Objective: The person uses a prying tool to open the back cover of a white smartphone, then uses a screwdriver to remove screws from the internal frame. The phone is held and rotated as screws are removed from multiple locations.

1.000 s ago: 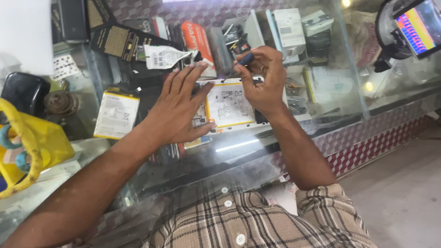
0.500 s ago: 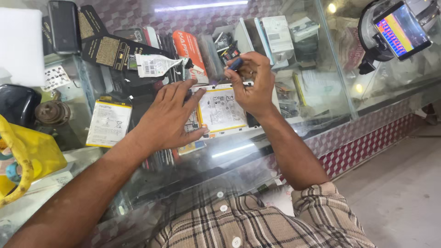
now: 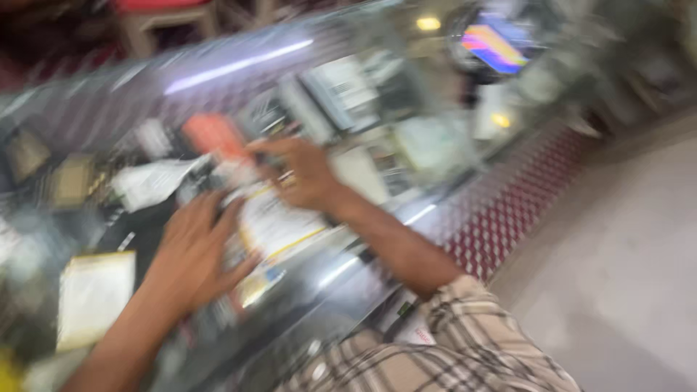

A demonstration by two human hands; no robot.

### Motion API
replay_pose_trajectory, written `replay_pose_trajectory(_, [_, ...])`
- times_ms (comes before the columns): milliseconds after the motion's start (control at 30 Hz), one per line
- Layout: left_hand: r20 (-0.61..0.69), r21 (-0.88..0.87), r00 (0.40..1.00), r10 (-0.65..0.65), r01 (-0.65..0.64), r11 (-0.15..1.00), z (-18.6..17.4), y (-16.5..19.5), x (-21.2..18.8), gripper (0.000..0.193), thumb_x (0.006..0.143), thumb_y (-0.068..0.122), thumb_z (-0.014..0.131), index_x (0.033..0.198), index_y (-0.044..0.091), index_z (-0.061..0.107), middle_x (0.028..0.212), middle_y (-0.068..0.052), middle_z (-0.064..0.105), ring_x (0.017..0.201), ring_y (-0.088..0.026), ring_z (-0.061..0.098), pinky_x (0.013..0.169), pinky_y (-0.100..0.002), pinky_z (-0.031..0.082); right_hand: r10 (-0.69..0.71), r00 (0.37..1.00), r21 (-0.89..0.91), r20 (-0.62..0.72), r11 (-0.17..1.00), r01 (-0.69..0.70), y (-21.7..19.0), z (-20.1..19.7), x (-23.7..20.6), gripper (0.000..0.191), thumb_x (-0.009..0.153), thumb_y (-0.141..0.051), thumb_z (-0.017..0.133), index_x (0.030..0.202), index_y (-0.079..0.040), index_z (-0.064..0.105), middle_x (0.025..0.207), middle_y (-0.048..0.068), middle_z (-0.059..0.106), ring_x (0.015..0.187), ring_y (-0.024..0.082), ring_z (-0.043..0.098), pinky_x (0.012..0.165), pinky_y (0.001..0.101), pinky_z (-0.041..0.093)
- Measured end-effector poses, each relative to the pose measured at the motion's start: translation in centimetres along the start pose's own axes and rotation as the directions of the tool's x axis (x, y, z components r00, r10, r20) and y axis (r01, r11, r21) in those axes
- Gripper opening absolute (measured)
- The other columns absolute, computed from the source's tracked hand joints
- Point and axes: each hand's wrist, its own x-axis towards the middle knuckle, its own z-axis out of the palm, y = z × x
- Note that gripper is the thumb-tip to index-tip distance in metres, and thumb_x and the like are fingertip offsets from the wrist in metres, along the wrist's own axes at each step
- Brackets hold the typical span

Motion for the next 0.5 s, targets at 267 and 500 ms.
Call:
replay_pose_trajectory(267, [0.049,0.034,0.998,-0.050,0.048,0.998,-0.4,0.8,0.7,0.085,0.073,0.057,0.069,0.142,0.011,0.053,0.143,-0.018,0.049,0.129,-0.040,0.047,0.106,-0.052,0.038,-0.005,0.999,0.012,0.031,1.000,0.005,1.2,1.1,-2.0,0.043,0.098,-0.034,0.071,0.133,-0.017,0.052,0.118,0.005,0.070,0.106,0.027,0.071,0.091,0.0390,0.056])
replay_pose_trajectory(500, [0.203,0.290,0.972,-0.122,0.060,0.955,1.1,0.8,2.1,0.109,0.057,0.073,0.078,0.147,0.017,0.056,0.139,-0.021,0.053,0.121,-0.038,0.052,0.102,-0.050,0.043,0.087,0.996,-0.069,0.018,0.994,-0.086,2.6,1.6,-2.9,0.060,0.091,-0.046,0.077,0.133,-0.014,0.049,0.099,0.007,0.065,0.085,0.028,0.068,0.078,0.0448,0.055])
